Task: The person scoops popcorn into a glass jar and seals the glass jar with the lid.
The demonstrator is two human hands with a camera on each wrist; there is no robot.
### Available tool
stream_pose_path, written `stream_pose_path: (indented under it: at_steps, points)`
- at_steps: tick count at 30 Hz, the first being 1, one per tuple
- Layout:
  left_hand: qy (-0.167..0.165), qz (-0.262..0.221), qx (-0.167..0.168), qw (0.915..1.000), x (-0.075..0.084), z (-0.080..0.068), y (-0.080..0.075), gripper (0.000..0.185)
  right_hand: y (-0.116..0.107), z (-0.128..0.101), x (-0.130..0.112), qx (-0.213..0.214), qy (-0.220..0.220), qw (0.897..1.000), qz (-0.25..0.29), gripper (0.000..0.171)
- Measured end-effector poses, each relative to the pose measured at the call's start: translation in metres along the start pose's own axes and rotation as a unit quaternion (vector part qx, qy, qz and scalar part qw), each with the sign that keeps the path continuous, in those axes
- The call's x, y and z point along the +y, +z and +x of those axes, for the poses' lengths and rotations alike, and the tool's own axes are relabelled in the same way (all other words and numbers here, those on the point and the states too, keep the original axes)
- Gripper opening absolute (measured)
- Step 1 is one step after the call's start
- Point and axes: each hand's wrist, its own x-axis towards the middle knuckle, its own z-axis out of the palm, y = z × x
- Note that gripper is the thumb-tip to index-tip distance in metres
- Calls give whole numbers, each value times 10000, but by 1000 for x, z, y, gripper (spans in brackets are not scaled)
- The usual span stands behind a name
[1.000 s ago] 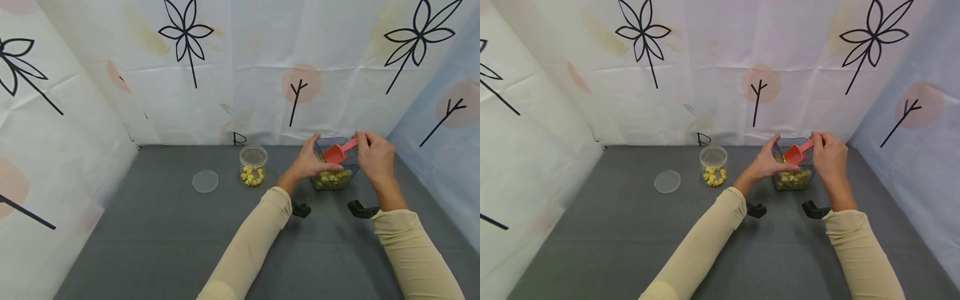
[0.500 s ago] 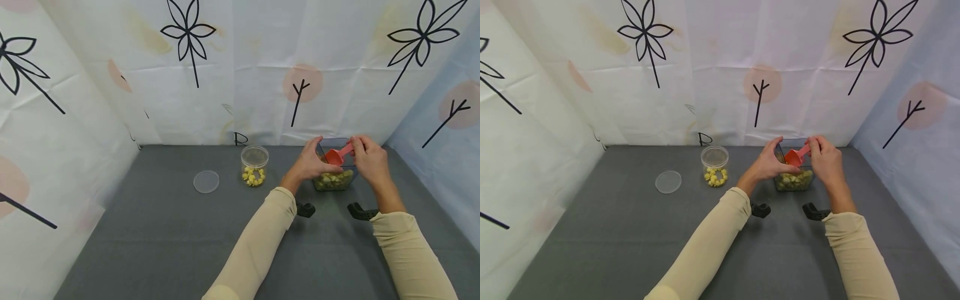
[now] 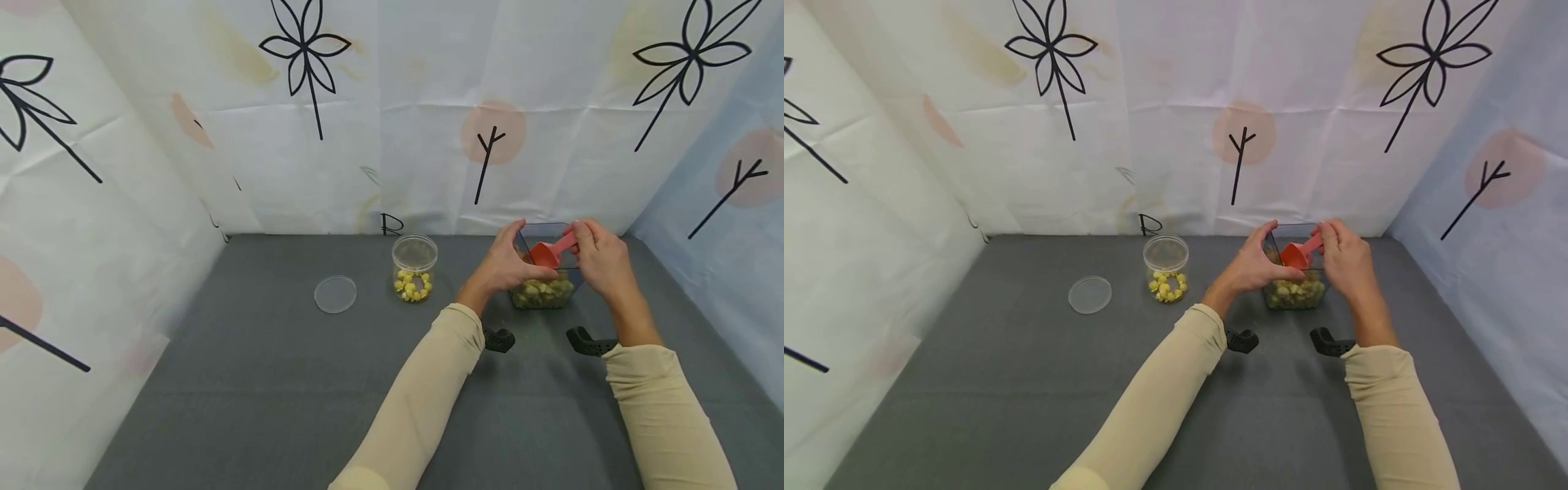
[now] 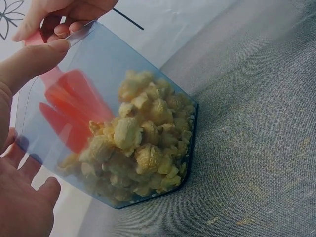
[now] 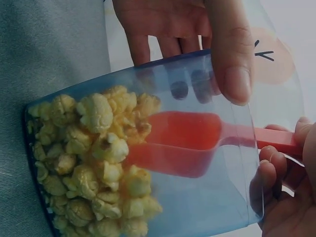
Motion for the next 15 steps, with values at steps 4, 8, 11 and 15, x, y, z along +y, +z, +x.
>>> stream_pose_path:
  at_steps: [4,8,11,15]
  points:
    - [-3,5,-15,10000,0,0,2,104,-3,0,2,-179,-77,9998,6,55]
    - [28,-16,3,10000,0,0,2,104,-4,1,2,-342,-84,9993,-96,53]
    - [38,-45,10,10000,0,0,2,104,-1,0,0,-158,-57,9994,-311,51]
    - [53,-34,29,10000,0,0,2,104,8,1,-3,216,-108,9973,-700,47]
